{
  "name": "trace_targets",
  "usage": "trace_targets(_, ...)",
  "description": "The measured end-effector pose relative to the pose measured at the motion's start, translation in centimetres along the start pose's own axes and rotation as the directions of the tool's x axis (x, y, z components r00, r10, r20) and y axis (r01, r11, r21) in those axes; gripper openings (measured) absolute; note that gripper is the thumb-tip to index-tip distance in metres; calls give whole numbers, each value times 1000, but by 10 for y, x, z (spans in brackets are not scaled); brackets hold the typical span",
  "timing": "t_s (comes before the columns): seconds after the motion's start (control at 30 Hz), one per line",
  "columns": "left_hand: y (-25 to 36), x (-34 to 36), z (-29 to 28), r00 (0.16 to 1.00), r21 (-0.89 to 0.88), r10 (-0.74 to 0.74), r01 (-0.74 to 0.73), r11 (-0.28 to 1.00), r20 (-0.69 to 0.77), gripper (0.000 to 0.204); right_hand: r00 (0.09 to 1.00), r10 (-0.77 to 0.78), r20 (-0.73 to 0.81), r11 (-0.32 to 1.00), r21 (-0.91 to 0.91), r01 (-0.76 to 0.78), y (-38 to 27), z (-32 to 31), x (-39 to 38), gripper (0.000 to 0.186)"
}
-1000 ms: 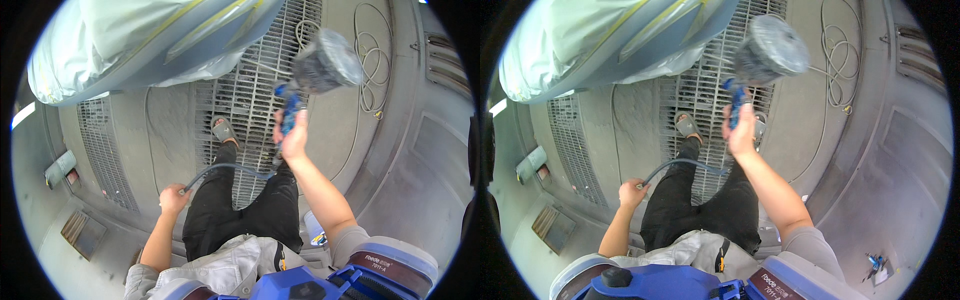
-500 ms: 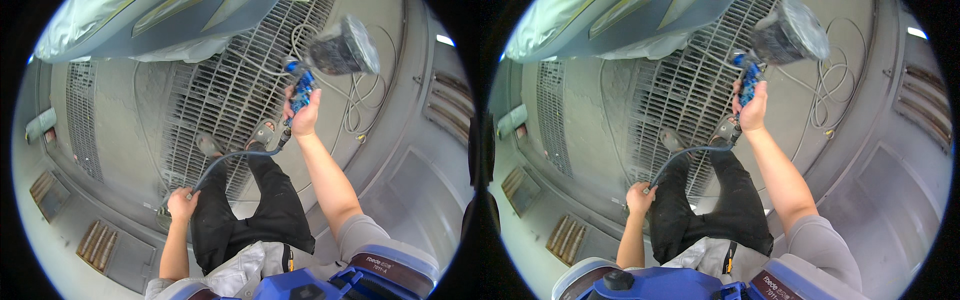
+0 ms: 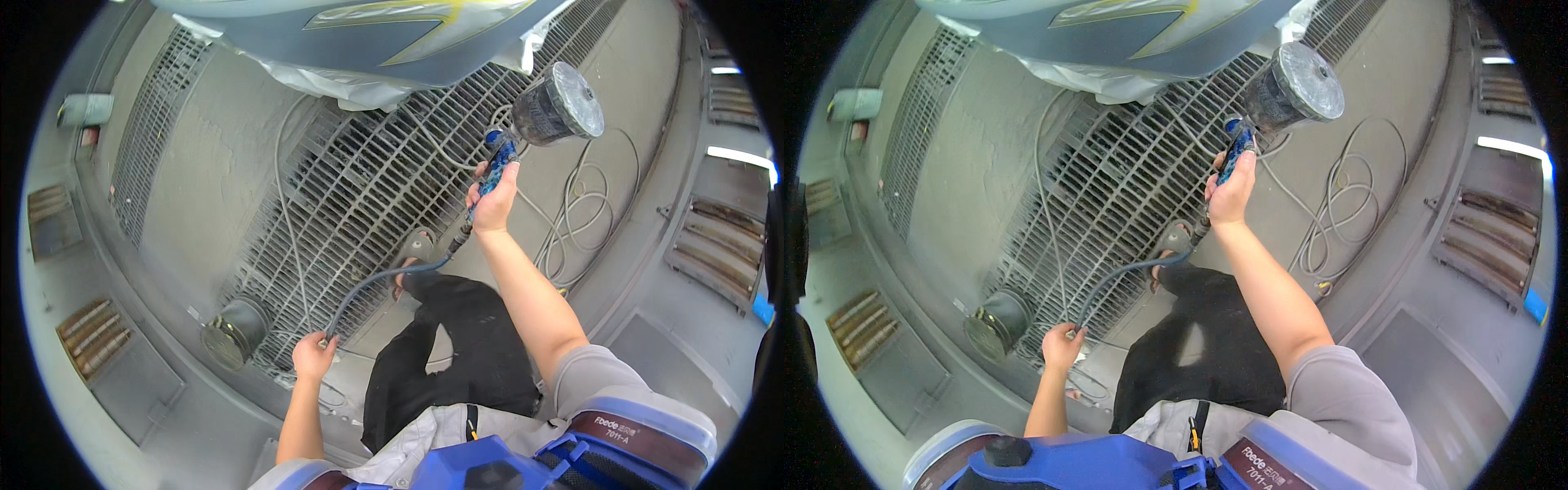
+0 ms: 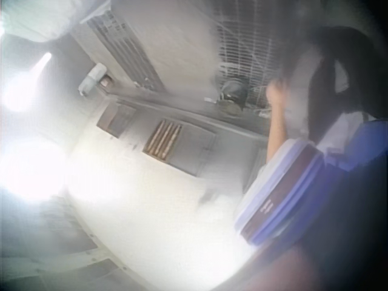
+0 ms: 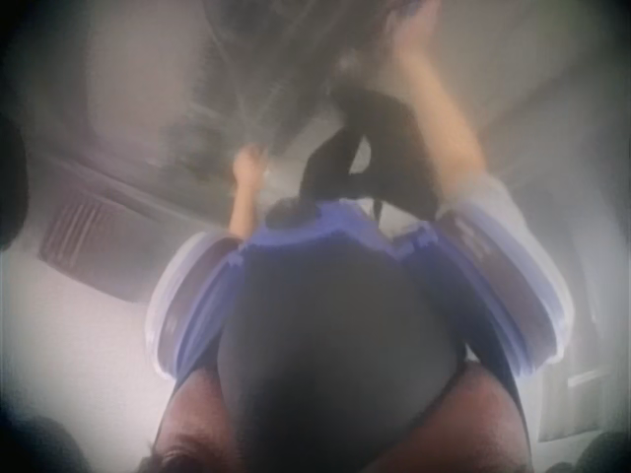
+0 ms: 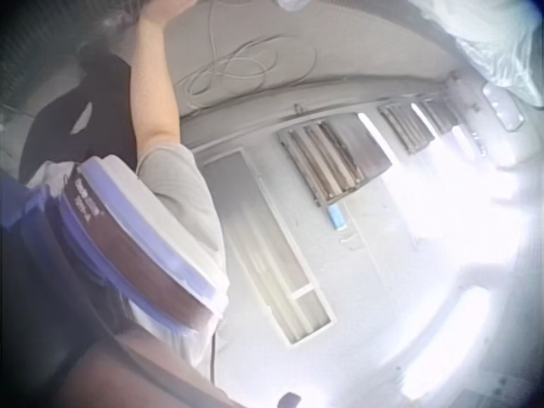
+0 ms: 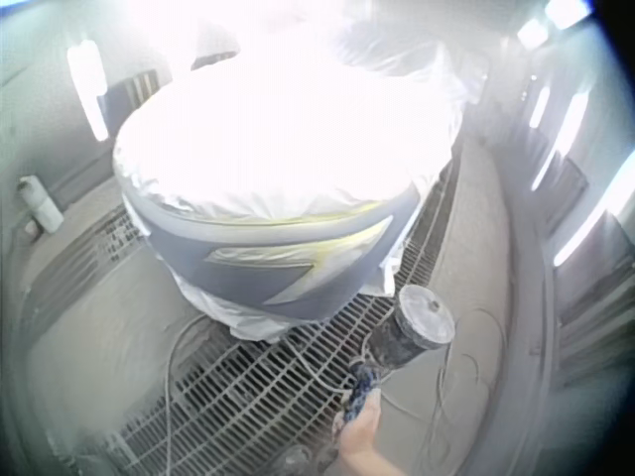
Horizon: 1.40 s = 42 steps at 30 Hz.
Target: The person uses a spray gun to apply paint to a car part that is masked with plastic and tape. They move around the part to cover different areas and occasionally wipe the surface with a cloth.
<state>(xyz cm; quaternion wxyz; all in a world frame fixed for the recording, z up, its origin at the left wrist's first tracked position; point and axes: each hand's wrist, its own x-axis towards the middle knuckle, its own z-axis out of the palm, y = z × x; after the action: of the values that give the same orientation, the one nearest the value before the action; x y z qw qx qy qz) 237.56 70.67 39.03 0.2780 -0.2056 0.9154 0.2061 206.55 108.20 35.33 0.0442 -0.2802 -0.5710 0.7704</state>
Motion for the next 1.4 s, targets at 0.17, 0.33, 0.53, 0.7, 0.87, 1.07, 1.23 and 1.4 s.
trace_targets(0.17,23,-14,38,955,-152,-183,151,977,-231,36,981,62,186,995,63,-75,41,10,16,62)
trace_targets(0.33,77,-24,29,950,4,-165,172,985,-264,28,676,202,709,949,29,-313,82,-2,64,75)
trace_targets(0.53,185,12,58,993,221,-93,106,969,-65,24,872,162,463,967,101,-233,95,-78,121,69)
trace_targets(0.7,214,101,88,954,415,-256,174,893,153,25,765,94,638,975,97,-201,118,-129,151,83)
trace_targets(0.87,229,179,123,965,464,-248,180,868,90,22,575,49,817,982,66,-178,180,-115,216,97)
trace_targets(1.07,242,231,177,961,554,-79,-85,828,265,22,916,-191,352,963,250,105,250,-131,234,88)
trace_targets(1.23,237,262,188,932,648,-47,-213,732,360,28,674,-70,736,970,209,-128,251,-173,252,91)
trace_targets(1.4,256,274,202,905,551,104,-339,762,413,32,716,-44,697,993,111,-47,211,-226,281,74)
